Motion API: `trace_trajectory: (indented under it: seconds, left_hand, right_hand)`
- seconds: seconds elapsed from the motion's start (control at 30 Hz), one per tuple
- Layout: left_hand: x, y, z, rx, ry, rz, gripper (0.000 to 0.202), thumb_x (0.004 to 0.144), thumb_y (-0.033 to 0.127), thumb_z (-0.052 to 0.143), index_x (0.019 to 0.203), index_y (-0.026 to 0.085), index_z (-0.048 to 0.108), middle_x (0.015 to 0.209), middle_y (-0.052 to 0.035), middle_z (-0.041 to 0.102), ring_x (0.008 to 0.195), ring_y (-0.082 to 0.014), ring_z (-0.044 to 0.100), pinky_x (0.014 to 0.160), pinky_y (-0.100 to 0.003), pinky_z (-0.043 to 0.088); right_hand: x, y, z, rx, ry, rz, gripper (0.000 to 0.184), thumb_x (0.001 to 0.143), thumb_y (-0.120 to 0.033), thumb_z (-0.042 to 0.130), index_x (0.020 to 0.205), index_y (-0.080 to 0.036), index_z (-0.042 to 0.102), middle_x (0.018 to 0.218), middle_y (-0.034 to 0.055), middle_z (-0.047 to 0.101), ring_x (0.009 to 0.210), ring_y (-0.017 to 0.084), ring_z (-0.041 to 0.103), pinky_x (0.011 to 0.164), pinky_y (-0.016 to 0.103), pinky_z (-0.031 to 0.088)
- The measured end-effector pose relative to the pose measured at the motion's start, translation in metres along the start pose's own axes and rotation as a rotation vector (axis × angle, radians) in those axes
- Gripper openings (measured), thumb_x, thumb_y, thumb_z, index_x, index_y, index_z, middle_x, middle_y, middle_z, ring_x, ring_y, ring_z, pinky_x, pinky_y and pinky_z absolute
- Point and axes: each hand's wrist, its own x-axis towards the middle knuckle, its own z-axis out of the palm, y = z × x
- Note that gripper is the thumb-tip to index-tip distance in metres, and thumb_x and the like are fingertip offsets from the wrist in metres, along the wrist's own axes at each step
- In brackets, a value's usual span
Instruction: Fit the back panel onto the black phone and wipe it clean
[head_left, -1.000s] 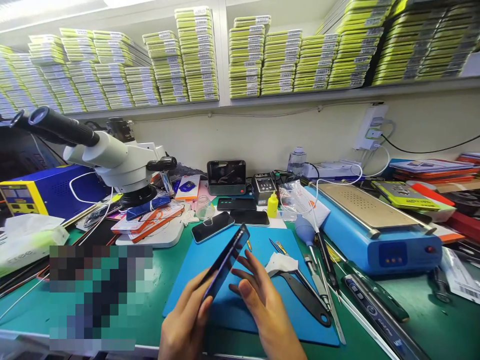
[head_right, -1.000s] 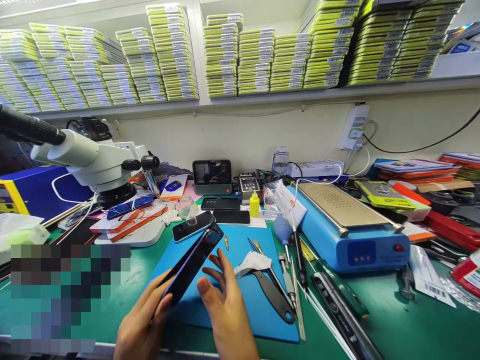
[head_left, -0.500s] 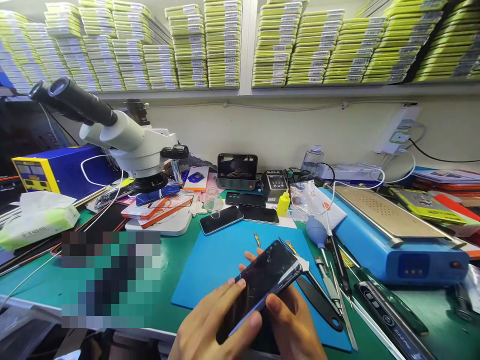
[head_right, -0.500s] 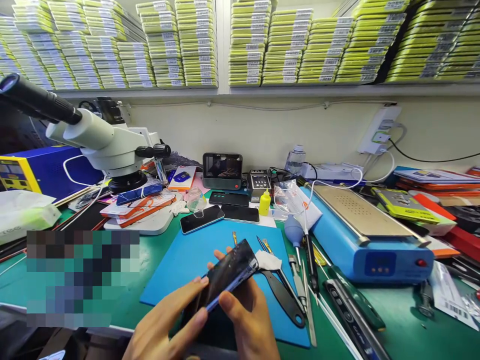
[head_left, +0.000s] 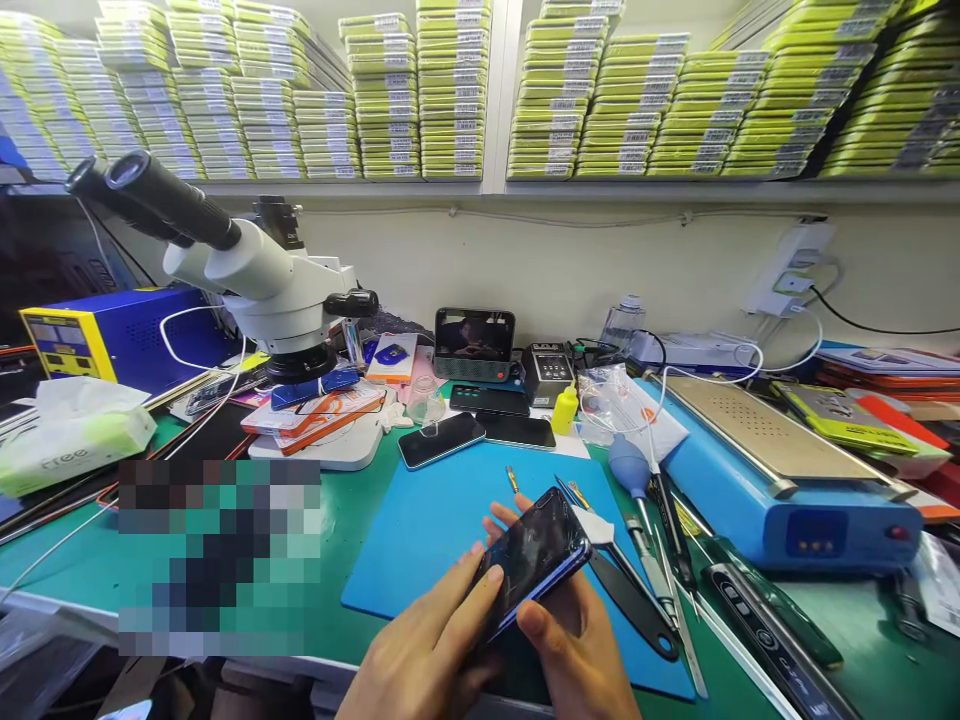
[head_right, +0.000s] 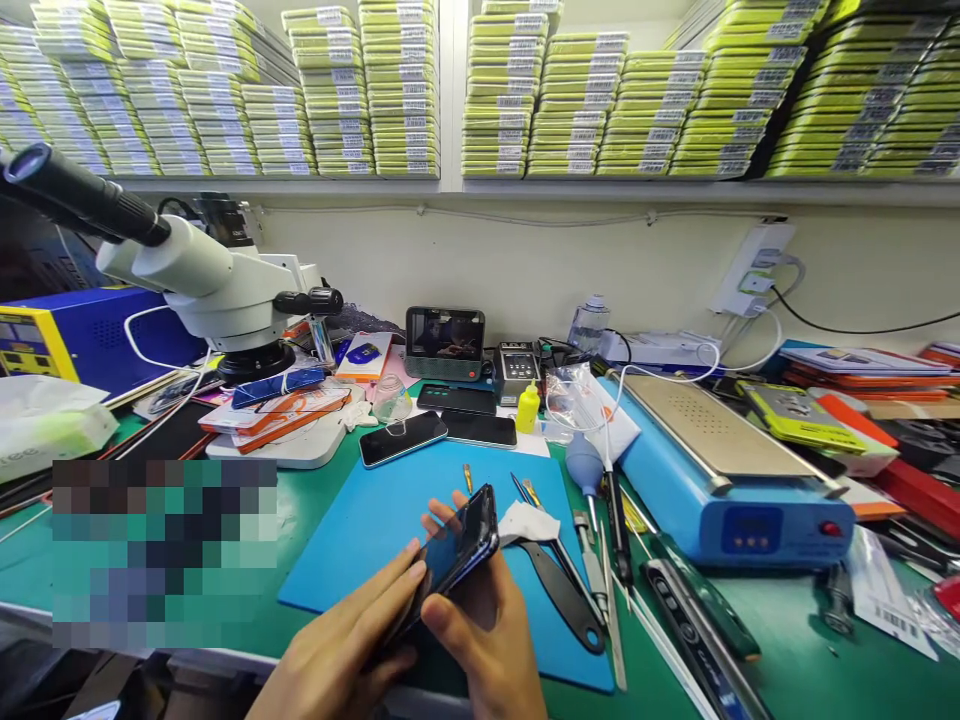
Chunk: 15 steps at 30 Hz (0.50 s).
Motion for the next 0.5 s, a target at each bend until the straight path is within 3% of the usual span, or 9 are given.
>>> trace_trajectory:
  seconds: [0.1,0.2,0.33,0.43,0.5]
  left_hand:
    - [-0.001,-0.005,0.007,-0.031,0.032,0.044,0.059,0.107,0.012,0.044,0.165,0.022,0.034,0.158,-0.0098,0.055,0.146,-0.0154,0.055,0.122,-0.02,0.044]
    - [-0.001,-0.003,0.004,-0.097,-0.006,0.005,0.059,0.109,0.015,0.042,0.166,0.024,0.031,0.16,-0.0076,0.053,0.146,-0.0153,0.054,0.122,-0.02,0.043]
    - [0.003,0.01,-0.007,-0.225,-0.072,-0.218,0.062,0.109,0.019,0.049,0.167,0.029,0.029,0.158,-0.0034,0.056,0.141,-0.0097,0.059,0.118,-0.013,0.041]
    - [0.009,0.018,-0.015,-0.349,-0.096,-0.377,0.053,0.109,0.017,0.047,0.158,0.037,0.044,0.15,0.0042,0.063,0.135,-0.0073,0.063,0.114,-0.01,0.045]
    - [0.014,0.021,-0.018,-0.441,-0.103,-0.461,0.045,0.11,0.021,0.042,0.149,0.037,0.055,0.139,0.0047,0.07,0.124,-0.0092,0.07,0.106,-0.011,0.052]
  right_hand:
    - [-0.001,-0.002,0.008,-0.018,0.065,-0.012,0.11,0.084,-0.067,0.093,0.169,-0.021,0.04,0.164,0.0169,0.036,0.152,0.033,0.044,0.13,0.043,0.046]
    - [-0.003,-0.002,0.017,-0.044,0.121,-0.018,0.107,0.086,-0.066,0.092,0.169,-0.022,0.039,0.163,0.0151,0.037,0.149,0.031,0.048,0.127,0.04,0.05]
    - [-0.006,-0.002,0.023,-0.099,0.174,-0.068,0.102,0.085,-0.07,0.092,0.164,-0.024,0.047,0.163,0.0118,0.039,0.147,0.031,0.05,0.126,0.037,0.051]
    - [-0.009,-0.007,0.019,-0.139,0.21,-0.113,0.097,0.087,-0.078,0.086,0.159,-0.022,0.054,0.158,0.0127,0.045,0.145,0.031,0.052,0.125,0.037,0.052]
    - [-0.011,-0.012,0.014,-0.175,0.241,-0.13,0.081,0.096,-0.077,0.077,0.152,-0.02,0.061,0.152,0.0132,0.051,0.139,0.029,0.057,0.12,0.035,0.056]
